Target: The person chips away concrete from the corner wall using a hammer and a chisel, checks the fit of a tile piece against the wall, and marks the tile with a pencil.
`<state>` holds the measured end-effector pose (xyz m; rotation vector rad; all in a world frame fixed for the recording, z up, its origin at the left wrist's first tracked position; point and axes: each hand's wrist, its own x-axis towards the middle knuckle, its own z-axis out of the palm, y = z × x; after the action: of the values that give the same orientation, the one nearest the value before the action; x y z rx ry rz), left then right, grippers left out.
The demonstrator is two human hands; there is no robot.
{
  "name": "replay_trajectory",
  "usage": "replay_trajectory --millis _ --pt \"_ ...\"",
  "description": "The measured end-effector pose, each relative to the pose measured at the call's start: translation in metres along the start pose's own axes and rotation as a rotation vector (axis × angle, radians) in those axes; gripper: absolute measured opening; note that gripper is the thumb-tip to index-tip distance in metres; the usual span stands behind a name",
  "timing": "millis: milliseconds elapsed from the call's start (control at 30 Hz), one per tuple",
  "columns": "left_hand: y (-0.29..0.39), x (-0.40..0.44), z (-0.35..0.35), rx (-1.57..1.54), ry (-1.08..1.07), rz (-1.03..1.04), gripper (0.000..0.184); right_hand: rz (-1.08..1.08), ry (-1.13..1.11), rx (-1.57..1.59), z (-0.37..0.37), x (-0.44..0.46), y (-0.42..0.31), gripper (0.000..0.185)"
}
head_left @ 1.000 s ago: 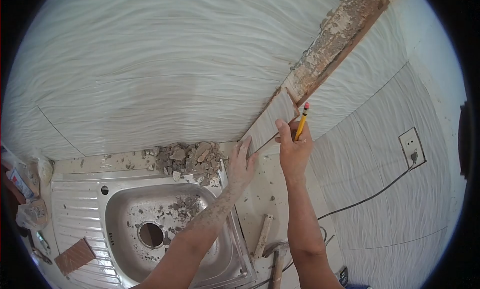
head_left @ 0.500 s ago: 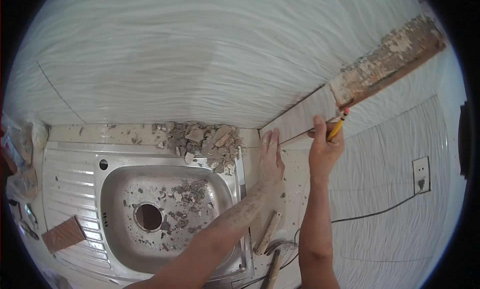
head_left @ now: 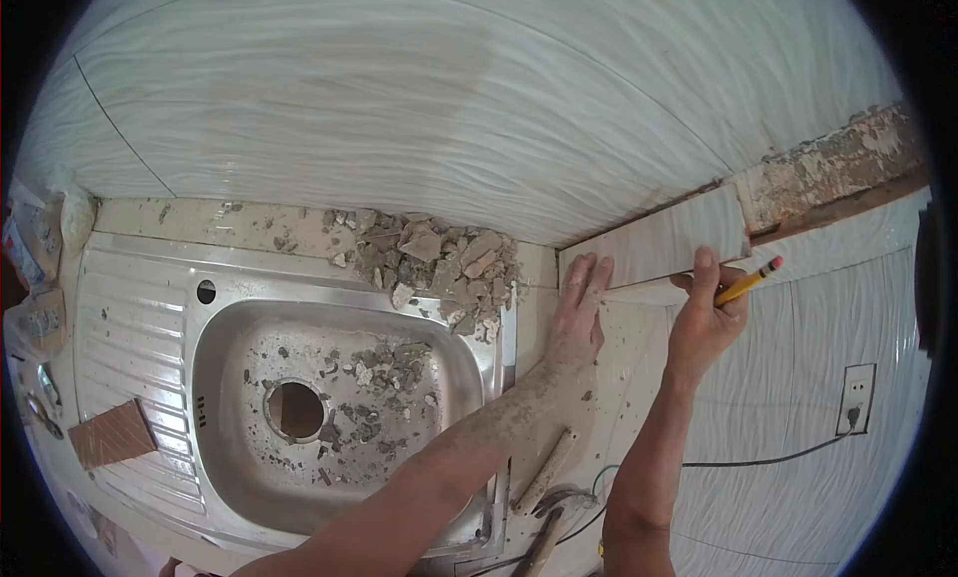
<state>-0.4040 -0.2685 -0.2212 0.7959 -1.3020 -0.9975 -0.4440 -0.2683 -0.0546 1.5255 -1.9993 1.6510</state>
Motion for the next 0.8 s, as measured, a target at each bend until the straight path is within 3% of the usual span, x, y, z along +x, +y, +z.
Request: replay_trajectory --millis 200,300,367,400,467,800 --pt "0.003 0.0 -0.001 0.015 0.006 0.008 0.077 -0.032 -0.015 -0.039 0.002 0.001 0.005 0.028" --pt "0.007 -0.003 -0.004 0.001 0.047 -0.069 0.061 -0.077 -0.064 -0.101 -0.004 0.002 0.008 0.028" --pt "0.007 -0.013 -0.003 -0.065 0.129 -0.264 0.037 -0.079 -0.052 -0.074 0.001 0.001 0.006 0.028" --pt "0.007 -0.02 -0.002 -0.064 0.131 -0.261 0.037 -0.076 -0.034 -0.053 0.002 0.001 0.005 0.028" --pt "0.015 -0.027 -0.007 -0.078 0.082 -0.405 0.018 -0.086 -0.033 -0.073 0.0 0.0 0.005 0.027" --pt "0.003 -0.008 -0.009 -0.112 0.044 -0.422 0.022 -0.031 0.019 -0.009 0.005 0.0 0.002 0.028"
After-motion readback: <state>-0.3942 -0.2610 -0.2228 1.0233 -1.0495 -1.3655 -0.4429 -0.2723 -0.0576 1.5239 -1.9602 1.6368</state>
